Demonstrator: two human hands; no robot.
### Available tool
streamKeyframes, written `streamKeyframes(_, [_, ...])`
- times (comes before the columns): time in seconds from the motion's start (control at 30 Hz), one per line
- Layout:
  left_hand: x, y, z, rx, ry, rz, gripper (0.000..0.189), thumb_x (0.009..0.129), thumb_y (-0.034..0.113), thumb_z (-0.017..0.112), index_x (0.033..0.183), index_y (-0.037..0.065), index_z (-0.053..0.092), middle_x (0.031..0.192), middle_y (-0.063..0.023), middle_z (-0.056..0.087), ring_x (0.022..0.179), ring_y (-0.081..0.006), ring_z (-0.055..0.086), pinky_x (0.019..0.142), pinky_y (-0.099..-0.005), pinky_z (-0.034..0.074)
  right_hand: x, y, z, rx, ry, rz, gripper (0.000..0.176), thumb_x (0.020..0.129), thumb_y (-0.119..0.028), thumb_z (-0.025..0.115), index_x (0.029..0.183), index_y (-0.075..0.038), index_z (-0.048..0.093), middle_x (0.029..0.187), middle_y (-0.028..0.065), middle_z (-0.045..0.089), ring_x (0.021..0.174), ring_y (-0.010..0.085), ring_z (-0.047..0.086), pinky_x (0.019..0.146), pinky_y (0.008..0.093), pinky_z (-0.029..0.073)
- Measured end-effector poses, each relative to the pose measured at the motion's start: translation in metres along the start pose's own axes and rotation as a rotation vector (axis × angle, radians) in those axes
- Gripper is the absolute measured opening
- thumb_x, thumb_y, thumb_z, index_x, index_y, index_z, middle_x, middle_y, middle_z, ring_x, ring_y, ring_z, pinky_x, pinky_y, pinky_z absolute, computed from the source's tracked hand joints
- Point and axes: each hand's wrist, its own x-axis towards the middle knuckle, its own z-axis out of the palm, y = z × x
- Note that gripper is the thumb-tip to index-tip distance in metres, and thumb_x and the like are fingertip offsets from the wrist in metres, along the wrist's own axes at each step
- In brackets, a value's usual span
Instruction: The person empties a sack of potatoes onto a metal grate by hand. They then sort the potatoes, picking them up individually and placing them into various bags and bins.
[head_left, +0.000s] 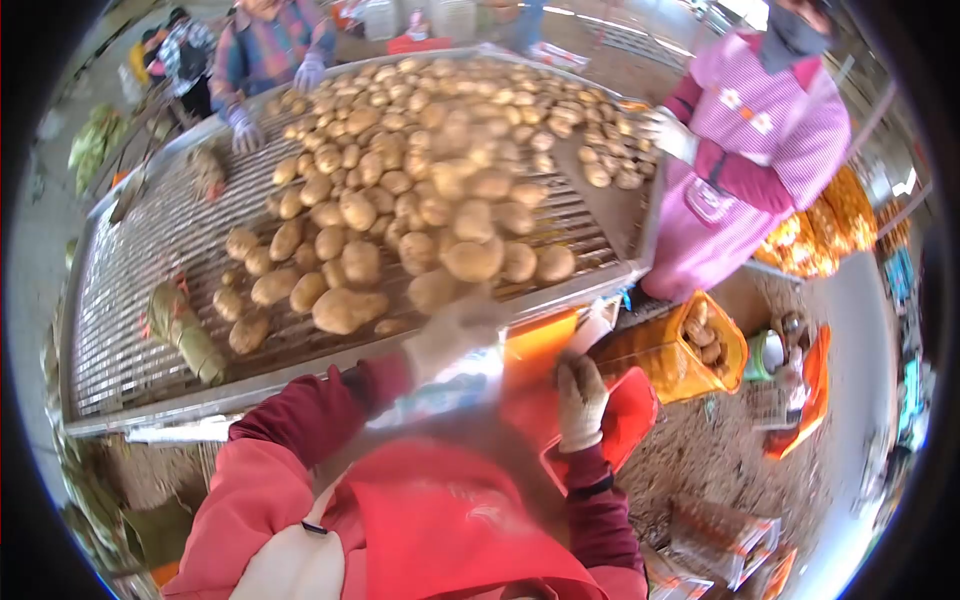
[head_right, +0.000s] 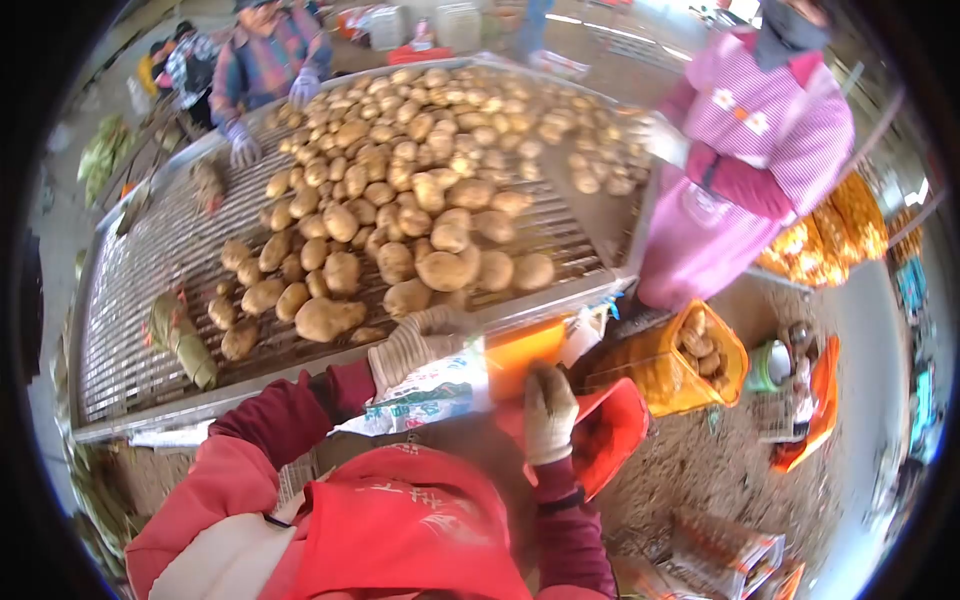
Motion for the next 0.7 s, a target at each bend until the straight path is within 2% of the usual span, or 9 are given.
streamKeyframes(0.03, [-0.019,0.008,-0.001,0.056,-0.026,-0.049,0.036,0.088,0.009,0.067,0.123,0.001,0.065,0.118,-0.0142,0.069,0.106,-0.0166,0.063,0.088,-0.0305,0.052,0.017,0.004,0.011,-0.078,-0.044,-0.115,0.022,0.095,-0.007,0.060,0.115,-0.001,0.067,0.099,0.0090,0.072,0.085,0.0164,0.067,0.078,0.0297,0.054])
streamKeyframes(0.07, [-0.039,0.003,-0.009,0.400,0.016,0.081,0.042,0.086,0.009,0.065,0.127,0.003,0.062,0.129,-0.0169,0.062,0.116,-0.0253,0.060,0.095,-0.0374,0.050,0.032,0.002,0.023,-0.102,-0.076,-0.145,0.021,0.095,-0.008,0.061,0.113,0.000,0.067,0.099,0.0101,0.072,0.088,0.0169,0.067,0.080,0.0301,0.054])
streamKeyframes(0.17, [-0.085,0.007,-0.051,0.874,0.121,0.464,0.042,0.079,0.003,0.070,0.120,0.007,0.064,0.115,-0.0134,0.064,0.102,-0.0296,0.063,0.087,-0.0393,0.053,0.071,0.004,0.056,-0.377,-0.210,-0.337,0.023,0.092,-0.009,0.063,0.113,-0.001,0.065,0.100,0.0153,0.070,0.093,0.0294,0.068,0.084,0.0376,0.054])
streamKeyframes(0.23, [-0.116,0.016,-0.080,0.966,0.279,0.451,0.043,0.077,0.002,0.069,0.119,0.006,0.064,0.115,-0.0164,0.063,0.107,-0.0364,0.059,0.092,-0.0430,0.051,0.076,-0.025,0.083,-0.587,-0.264,-0.383,0.031,0.088,-0.010,0.064,0.118,-0.002,0.062,0.106,0.0170,0.066,0.106,0.0361,0.062,0.090,0.0416,0.051])
streamKeyframes(0.3, [-0.141,0.017,-0.110,0.953,0.444,0.237,0.041,0.078,0.000,0.066,0.119,0.007,0.065,0.112,-0.0161,0.064,0.104,-0.0351,0.061,0.090,-0.0428,0.051,0.082,-0.043,0.114,-0.673,-0.286,-0.540,0.041,0.083,-0.014,0.067,0.122,-0.005,0.060,0.112,0.0170,0.063,0.119,0.0371,0.054,0.097,0.0447,0.047])
streamKeyframes(0.43, [-0.168,0.008,-0.145,0.749,0.612,0.190,0.038,0.080,-0.006,0.059,0.115,0.005,0.067,0.107,-0.0127,0.065,0.098,-0.0272,0.064,0.086,-0.0361,0.052,0.088,-0.078,0.164,-1.027,-0.470,-0.818,0.067,0.072,-0.024,0.079,0.134,-0.014,0.055,0.135,0.0137,0.055,0.135,0.0370,0.040,0.105,0.0550,0.038])
streamKeyframes(0.53, [-0.173,-0.006,-0.161,0.567,0.617,0.066,0.038,0.083,-0.007,0.056,0.116,0.005,0.066,0.105,-0.0119,0.065,0.098,-0.0251,0.065,0.087,-0.0343,0.052,0.100,-0.071,0.182,-1.176,-0.698,-0.858,0.073,0.069,-0.032,0.081,0.136,-0.017,0.055,0.135,0.0080,0.057,0.140,0.0332,0.035,0.107,0.0626,0.031])
streamKeyframes(0.63, [-0.166,-0.018,-0.171,0.353,0.593,-0.063,0.038,0.085,-0.007,0.055,0.119,0.006,0.065,0.106,-0.0120,0.066,0.099,-0.0241,0.065,0.087,-0.0336,0.052,0.108,-0.065,0.182,-1.161,-0.739,-0.839,0.068,0.069,-0.037,0.078,0.131,-0.017,0.059,0.133,0.0040,0.059,0.138,0.0327,0.037,0.107,0.0672,0.025])
streamKeyframes(0.7, [-0.163,-0.016,-0.172,0.330,0.578,-0.113,0.037,0.086,-0.006,0.055,0.120,0.006,0.064,0.107,-0.0130,0.066,0.099,-0.0247,0.066,0.087,-0.0337,0.052,0.115,-0.063,0.178,-1.277,-0.731,-0.794,0.067,0.067,-0.040,0.079,0.128,-0.018,0.061,0.135,0.0024,0.055,0.137,0.0331,0.037,0.109,0.0601,0.028])
